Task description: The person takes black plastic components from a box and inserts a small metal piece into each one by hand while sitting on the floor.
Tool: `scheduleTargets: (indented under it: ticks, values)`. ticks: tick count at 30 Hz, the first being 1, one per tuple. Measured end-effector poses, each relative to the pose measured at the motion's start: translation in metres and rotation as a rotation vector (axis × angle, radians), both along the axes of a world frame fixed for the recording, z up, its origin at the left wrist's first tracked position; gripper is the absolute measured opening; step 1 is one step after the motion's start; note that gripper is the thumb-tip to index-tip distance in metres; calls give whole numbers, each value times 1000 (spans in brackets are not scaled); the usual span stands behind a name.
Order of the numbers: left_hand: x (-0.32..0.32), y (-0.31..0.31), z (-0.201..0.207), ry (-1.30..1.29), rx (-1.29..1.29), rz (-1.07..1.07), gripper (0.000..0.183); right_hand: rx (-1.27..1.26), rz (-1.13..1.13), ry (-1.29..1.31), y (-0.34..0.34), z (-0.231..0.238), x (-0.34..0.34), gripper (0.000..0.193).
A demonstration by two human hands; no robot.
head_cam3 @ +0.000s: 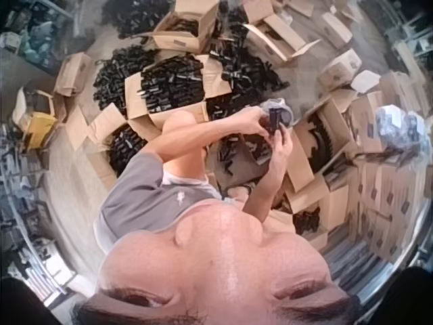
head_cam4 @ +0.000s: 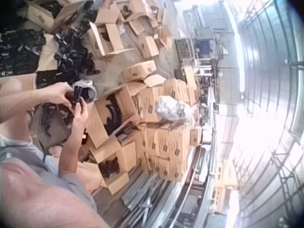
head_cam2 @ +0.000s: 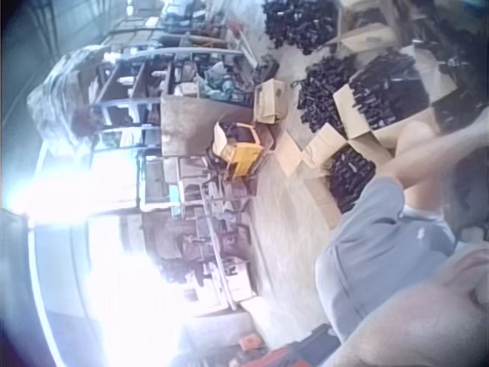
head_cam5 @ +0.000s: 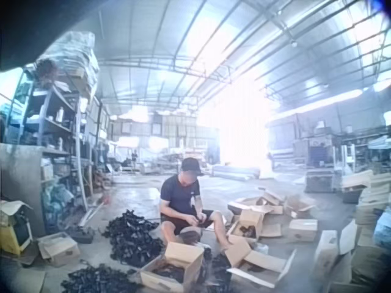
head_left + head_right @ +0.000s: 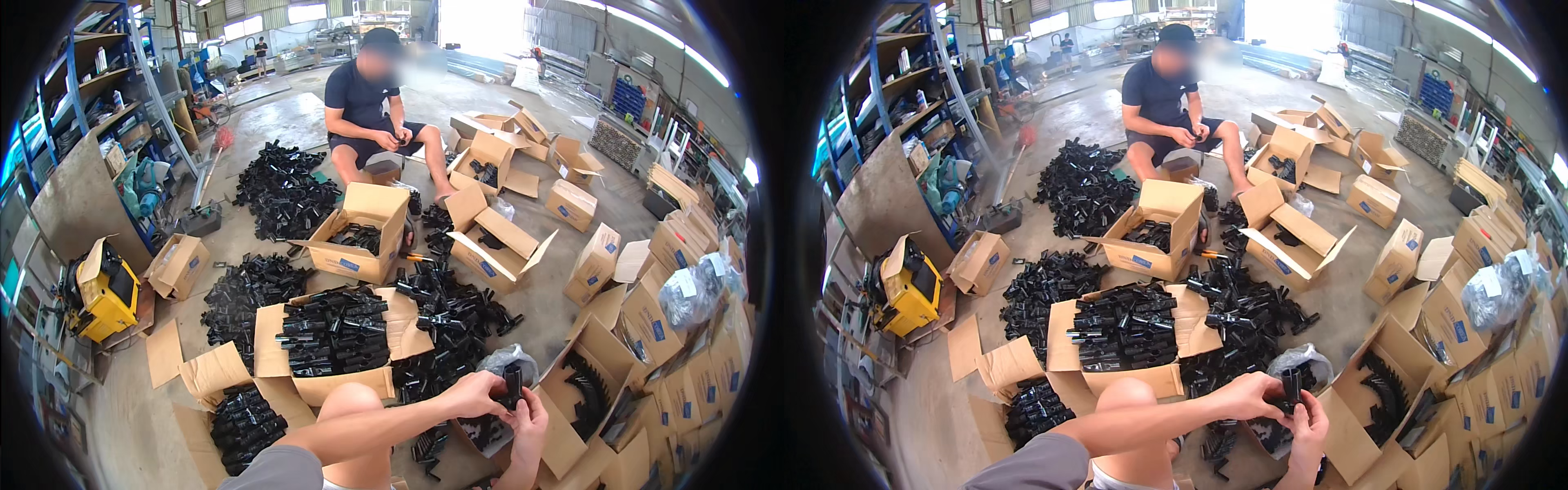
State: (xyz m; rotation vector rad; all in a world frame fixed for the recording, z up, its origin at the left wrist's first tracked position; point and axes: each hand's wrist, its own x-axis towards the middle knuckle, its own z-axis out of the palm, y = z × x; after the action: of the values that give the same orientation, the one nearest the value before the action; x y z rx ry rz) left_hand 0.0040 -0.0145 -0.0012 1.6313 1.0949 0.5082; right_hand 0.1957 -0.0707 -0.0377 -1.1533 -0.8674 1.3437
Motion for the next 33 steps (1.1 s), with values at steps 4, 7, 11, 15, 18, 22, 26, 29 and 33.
scheduleTargets:
  ticks: [4, 7, 11, 15, 18, 22, 26, 29, 33]
  values:
    - [1, 5, -1, -83, -30, 6, 52, 46, 12, -62, 4, 9, -2, 33]
    - [-4, -6, 4, -150, -57, 2, 46, 48, -17, -17, -3, 5, -4, 33]
    - [3, 0, -7, -256, -119, 21, 42, 114, -38, 1, 0, 8, -3, 34]
    - [4, 3, -9, -436, -347, 40, 38, 87, -66, 49, -1, 8, 2, 34]
    - [3, 3, -8, -324, -248, 68, 39, 105, -114, 29, -1, 12, -4, 36]
    - [1, 0, -11, -246, -178, 40, 45, 81, -24, -9, -1, 9, -3, 37]
    - [0, -5, 7, -75, -4, 46, 52, 56, -47, 5, 0, 2, -2, 38]
    - [0, -6, 8, -25, 101, 61, 57, 36, -64, 34, 1, -1, -4, 40]
    - [-3, -4, 15, -42, 122, 60, 54, 16, -61, 109, 2, 0, -3, 42]
